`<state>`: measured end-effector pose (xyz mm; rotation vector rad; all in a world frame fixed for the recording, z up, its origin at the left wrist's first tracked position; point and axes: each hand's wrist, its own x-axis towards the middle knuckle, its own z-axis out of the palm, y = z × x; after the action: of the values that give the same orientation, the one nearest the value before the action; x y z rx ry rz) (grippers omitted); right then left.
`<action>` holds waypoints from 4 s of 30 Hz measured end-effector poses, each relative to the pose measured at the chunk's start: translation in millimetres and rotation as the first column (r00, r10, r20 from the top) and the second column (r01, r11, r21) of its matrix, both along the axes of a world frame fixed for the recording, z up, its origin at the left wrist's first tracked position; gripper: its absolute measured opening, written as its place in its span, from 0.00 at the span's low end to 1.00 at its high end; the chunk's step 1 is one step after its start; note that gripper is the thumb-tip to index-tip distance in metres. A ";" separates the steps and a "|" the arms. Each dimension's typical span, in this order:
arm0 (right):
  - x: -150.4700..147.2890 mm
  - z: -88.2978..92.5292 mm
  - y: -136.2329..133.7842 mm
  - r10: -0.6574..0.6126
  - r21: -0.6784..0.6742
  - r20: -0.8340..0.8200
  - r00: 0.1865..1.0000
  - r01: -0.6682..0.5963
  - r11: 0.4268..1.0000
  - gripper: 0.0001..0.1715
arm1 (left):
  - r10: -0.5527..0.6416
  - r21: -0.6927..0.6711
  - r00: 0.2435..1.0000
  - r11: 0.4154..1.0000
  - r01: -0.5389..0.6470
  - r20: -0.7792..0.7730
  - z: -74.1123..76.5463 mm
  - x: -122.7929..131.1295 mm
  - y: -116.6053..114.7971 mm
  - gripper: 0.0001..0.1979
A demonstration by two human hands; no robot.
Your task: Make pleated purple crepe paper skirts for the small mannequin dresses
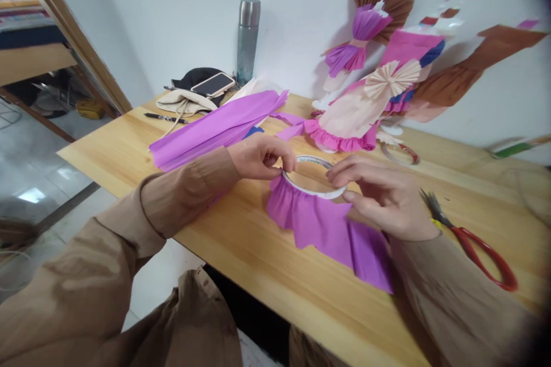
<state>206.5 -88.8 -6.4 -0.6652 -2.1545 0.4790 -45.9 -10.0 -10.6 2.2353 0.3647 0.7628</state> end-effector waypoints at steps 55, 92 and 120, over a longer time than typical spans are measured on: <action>-16.0 5.1 -3.1 -0.422 -0.587 -0.442 0.792 0.100 0.804 0.17 | 0.395 0.444 0.917 0.812 -0.378 0.058 3.2 20.2 -40.0 0.13; -39.7 6.1 -25.3 -0.593 0.140 -0.022 0.805 0.590 0.795 0.07 | 0.500 0.593 0.866 0.696 -0.405 0.005 -0.5 20.7 -42.4 0.16; -51.2 1.8 -27.0 -0.603 0.373 -0.043 0.797 0.572 0.730 0.07 | 0.514 0.541 0.852 0.747 -0.388 -0.099 4.5 22.5 -46.6 0.20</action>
<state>155.3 -115.8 -4.6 -1.1033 -1.8825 -0.3026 -23.4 -56.6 -6.0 2.7935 0.9619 0.9133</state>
